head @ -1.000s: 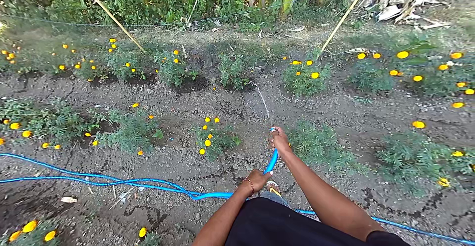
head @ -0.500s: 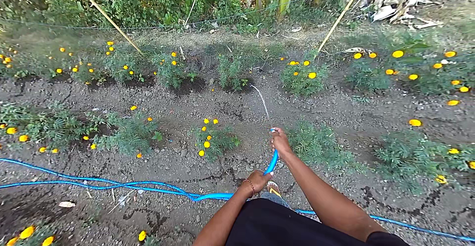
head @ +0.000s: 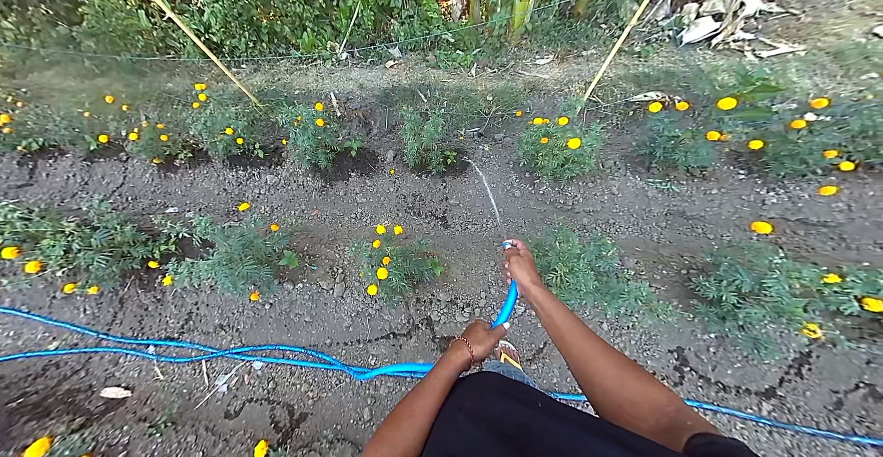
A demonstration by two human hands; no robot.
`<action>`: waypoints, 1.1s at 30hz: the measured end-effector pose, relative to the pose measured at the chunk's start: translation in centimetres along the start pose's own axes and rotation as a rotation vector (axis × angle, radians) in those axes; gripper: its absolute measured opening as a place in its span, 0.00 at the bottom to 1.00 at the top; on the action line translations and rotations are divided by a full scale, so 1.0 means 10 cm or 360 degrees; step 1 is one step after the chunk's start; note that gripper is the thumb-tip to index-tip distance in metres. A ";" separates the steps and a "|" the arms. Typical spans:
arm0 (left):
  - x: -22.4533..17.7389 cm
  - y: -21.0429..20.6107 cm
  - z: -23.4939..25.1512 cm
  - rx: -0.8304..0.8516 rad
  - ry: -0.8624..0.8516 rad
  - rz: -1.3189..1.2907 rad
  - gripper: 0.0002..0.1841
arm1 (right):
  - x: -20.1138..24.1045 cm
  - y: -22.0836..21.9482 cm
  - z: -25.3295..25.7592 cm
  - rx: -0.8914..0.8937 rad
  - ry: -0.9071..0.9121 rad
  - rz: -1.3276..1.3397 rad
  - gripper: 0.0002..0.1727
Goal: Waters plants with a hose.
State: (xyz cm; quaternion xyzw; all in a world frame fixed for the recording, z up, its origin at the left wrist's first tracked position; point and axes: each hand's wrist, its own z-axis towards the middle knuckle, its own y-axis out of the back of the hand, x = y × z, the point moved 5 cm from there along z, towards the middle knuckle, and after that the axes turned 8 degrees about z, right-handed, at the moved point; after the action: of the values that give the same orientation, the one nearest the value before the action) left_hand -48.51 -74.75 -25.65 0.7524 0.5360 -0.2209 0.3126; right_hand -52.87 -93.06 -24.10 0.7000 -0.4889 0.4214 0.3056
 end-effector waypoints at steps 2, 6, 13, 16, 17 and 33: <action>-0.01 0.00 0.00 0.0005 -0.0001 -0.0003 0.28 | 0.01 0.01 -0.01 -0.0012 -0.0002 -0.0012 0.18; -0.01 -0.01 0.01 0.0011 -0.0017 -0.0008 0.28 | 0.00 0.03 0.02 -0.0018 0.0009 -0.0080 0.18; 0.04 -0.01 0.00 0.0025 0.0004 -0.0040 0.28 | -0.04 -0.04 0.02 0.0026 -0.0023 -0.0121 0.17; 0.05 0.00 -0.03 0.0011 0.0010 -0.0045 0.28 | -0.04 -0.10 0.03 0.0048 -0.0032 -0.0139 0.18; 0.06 0.00 -0.03 0.0008 0.0009 -0.0039 0.28 | -0.04 -0.11 0.03 0.0054 -0.0029 -0.0143 0.18; 0.06 0.02 -0.02 -0.0002 0.0017 -0.0052 0.28 | -0.02 -0.15 0.03 0.0071 -0.0039 -0.0153 0.18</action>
State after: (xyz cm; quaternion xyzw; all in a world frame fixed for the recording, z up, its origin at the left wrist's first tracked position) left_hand -48.11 -74.27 -25.90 0.7445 0.5502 -0.2216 0.3065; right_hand -51.43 -92.80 -24.42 0.7344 -0.4489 0.4083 0.3039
